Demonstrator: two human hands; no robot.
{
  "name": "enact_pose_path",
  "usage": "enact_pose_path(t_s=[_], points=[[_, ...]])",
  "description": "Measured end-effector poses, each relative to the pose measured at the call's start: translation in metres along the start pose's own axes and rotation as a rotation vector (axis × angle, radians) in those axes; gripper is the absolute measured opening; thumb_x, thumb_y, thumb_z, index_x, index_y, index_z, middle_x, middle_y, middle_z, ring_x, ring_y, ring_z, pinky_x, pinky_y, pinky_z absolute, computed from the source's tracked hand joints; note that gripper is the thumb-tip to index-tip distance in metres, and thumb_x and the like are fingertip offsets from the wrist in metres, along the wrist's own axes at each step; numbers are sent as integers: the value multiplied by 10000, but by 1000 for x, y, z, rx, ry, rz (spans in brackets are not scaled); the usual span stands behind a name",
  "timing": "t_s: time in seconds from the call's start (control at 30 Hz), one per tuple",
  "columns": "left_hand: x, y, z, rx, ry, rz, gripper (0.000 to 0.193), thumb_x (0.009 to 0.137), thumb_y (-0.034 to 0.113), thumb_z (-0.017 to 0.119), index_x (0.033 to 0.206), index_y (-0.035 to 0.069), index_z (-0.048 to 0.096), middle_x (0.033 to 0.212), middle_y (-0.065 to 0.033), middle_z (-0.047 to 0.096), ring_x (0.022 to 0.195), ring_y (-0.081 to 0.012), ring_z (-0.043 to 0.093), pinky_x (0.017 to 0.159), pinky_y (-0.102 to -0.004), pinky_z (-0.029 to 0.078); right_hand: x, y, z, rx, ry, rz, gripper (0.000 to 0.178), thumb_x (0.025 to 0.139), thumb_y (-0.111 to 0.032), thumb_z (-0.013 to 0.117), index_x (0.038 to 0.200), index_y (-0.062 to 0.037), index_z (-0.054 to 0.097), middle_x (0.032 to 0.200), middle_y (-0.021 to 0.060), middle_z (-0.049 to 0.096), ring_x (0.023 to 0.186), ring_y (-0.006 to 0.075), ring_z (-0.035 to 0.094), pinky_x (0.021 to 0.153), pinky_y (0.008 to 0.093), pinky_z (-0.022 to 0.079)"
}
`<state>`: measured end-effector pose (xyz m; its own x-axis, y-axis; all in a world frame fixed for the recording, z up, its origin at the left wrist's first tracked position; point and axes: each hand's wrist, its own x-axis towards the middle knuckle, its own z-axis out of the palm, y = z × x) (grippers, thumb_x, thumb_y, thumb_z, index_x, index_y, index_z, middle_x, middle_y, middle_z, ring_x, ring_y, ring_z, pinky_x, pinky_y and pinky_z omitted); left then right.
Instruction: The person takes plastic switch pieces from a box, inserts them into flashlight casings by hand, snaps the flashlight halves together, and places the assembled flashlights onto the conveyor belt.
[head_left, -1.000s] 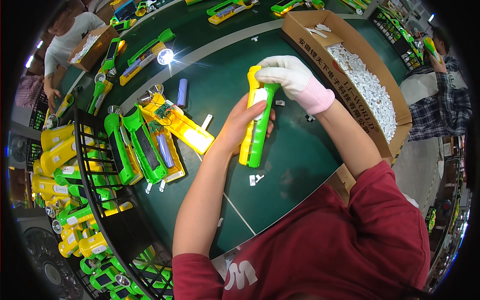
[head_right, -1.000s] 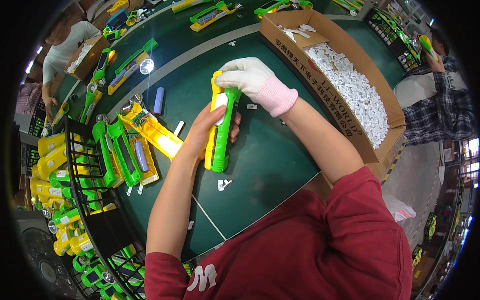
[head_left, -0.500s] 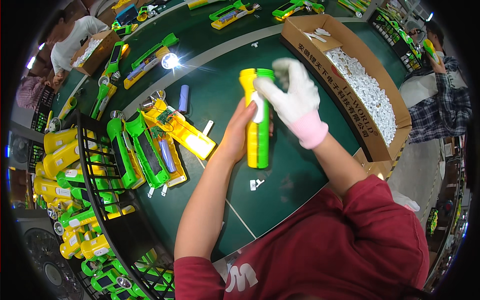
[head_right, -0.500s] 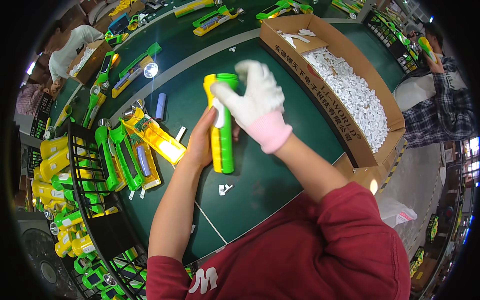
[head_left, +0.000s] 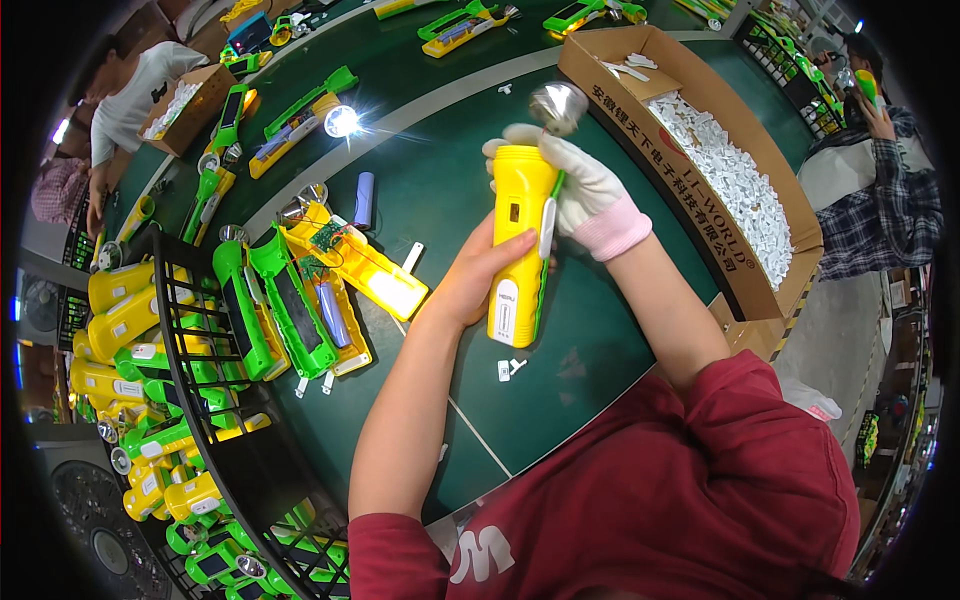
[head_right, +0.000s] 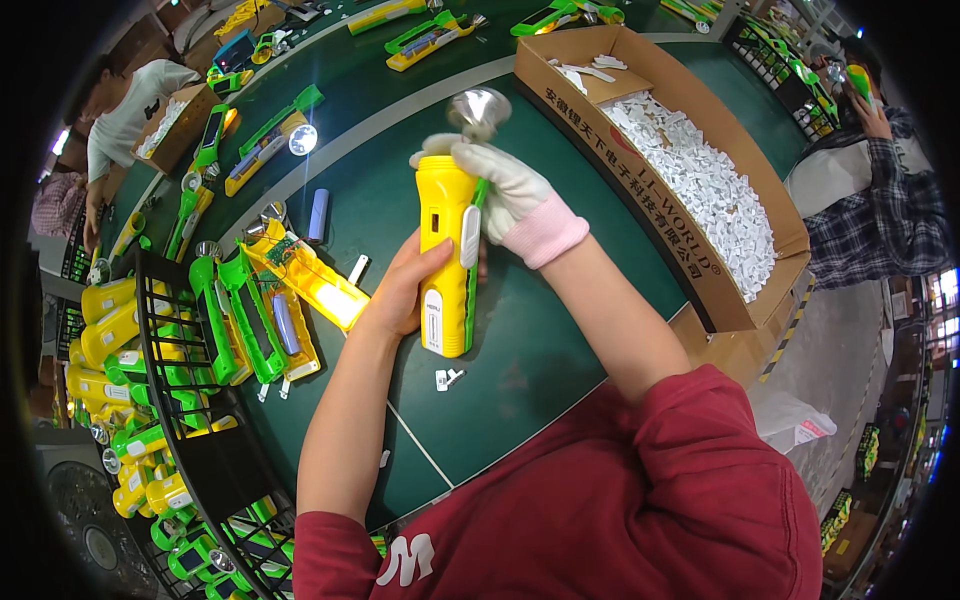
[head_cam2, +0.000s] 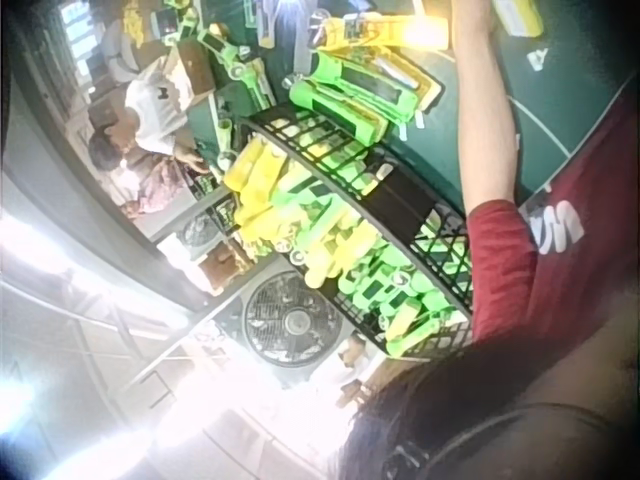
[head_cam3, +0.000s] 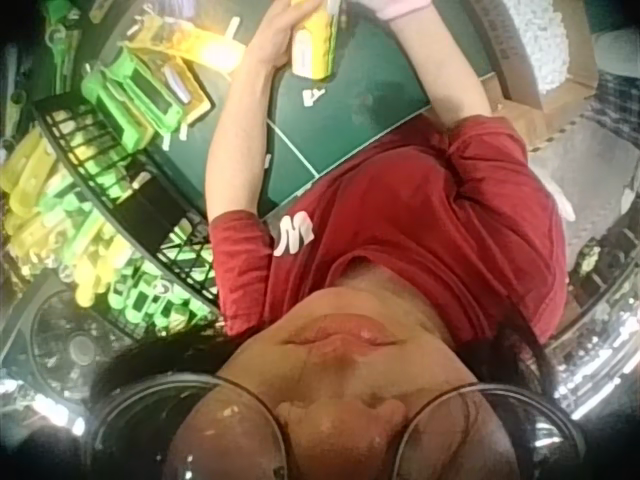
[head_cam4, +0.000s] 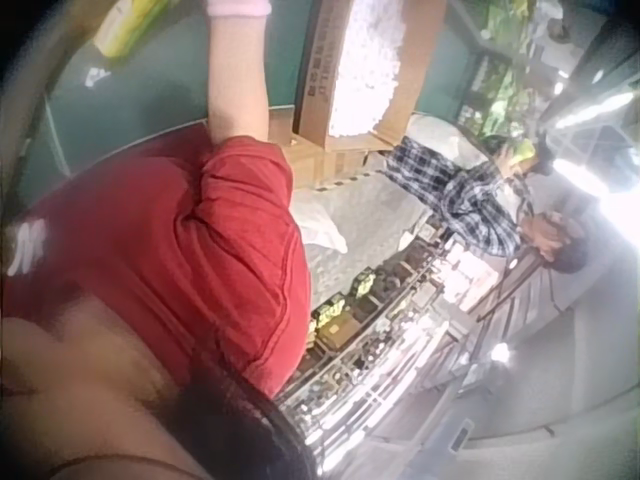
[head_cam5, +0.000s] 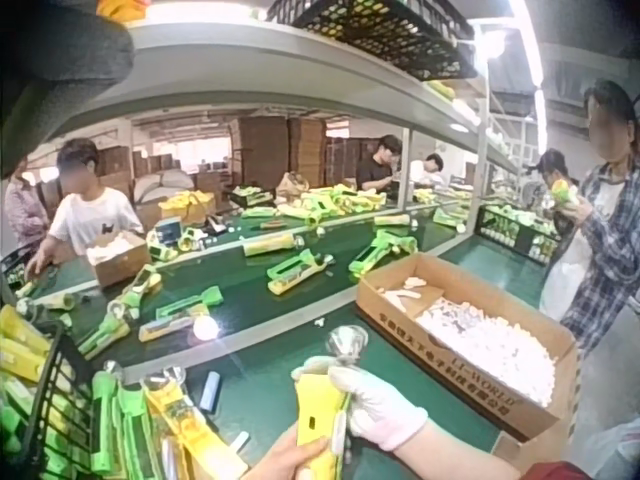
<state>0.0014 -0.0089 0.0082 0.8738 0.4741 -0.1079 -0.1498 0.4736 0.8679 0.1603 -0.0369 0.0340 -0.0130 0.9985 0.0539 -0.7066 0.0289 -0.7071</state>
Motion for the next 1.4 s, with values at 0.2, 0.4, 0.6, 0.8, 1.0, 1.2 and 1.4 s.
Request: enact_pose_path(t_s=[0.2,0.4,0.6,0.8,1.0,1.2,1.4], points=[[4,-4,-2,-2,-99,19,420,833,238,601,1133,57,370,982,-133,572,779,-219,618,732,-350,510,-8,4,27,-483,281,141,425,811,-348,635,1037,-4,532,944,101,601,754,117,587,649,247,486],[5,5,4,-49,-35,66,432,770,147,654,1119,15,437,925,-134,589,722,-215,627,695,-311,526,-9,6,41,-464,407,-100,298,740,-320,696,805,-44,603,688,24,591,517,84,548,431,199,411],[2,-4,-5,-171,44,36,433,745,57,643,1115,21,420,844,-106,571,685,-198,599,640,-319,512,-32,-9,47,-1289,386,-32,349,798,-358,558,803,-12,600,678,132,611,623,231,619,594,339,492],[5,7,3,-249,198,-69,445,758,48,613,1139,29,384,881,-116,555,725,-199,584,680,-316,501,-96,-63,44,-1755,-216,302,173,805,-202,490,795,-93,623,738,125,609,686,297,599,653,372,474],[6,5,2,-226,117,-20,377,765,85,605,1075,51,393,865,-93,515,719,-158,536,697,-294,469,-57,-192,-61,-1969,480,26,288,775,-250,555,985,-61,614,922,116,628,802,222,610,698,311,487],[7,2,-2,-273,80,-43,359,776,102,587,1074,47,397,861,-99,507,734,-176,532,706,-302,461,-17,-191,-145,-2046,350,345,350,699,-249,604,980,-41,595,943,127,628,863,261,589,788,326,457],[8,-2,-9,-324,85,-47,392,774,74,618,1086,55,383,877,-112,547,736,-192,573,659,-293,490,-3,-187,-134,-1973,400,435,175,710,-136,583,839,-22,615,802,107,624,698,197,596,665,330,480]])
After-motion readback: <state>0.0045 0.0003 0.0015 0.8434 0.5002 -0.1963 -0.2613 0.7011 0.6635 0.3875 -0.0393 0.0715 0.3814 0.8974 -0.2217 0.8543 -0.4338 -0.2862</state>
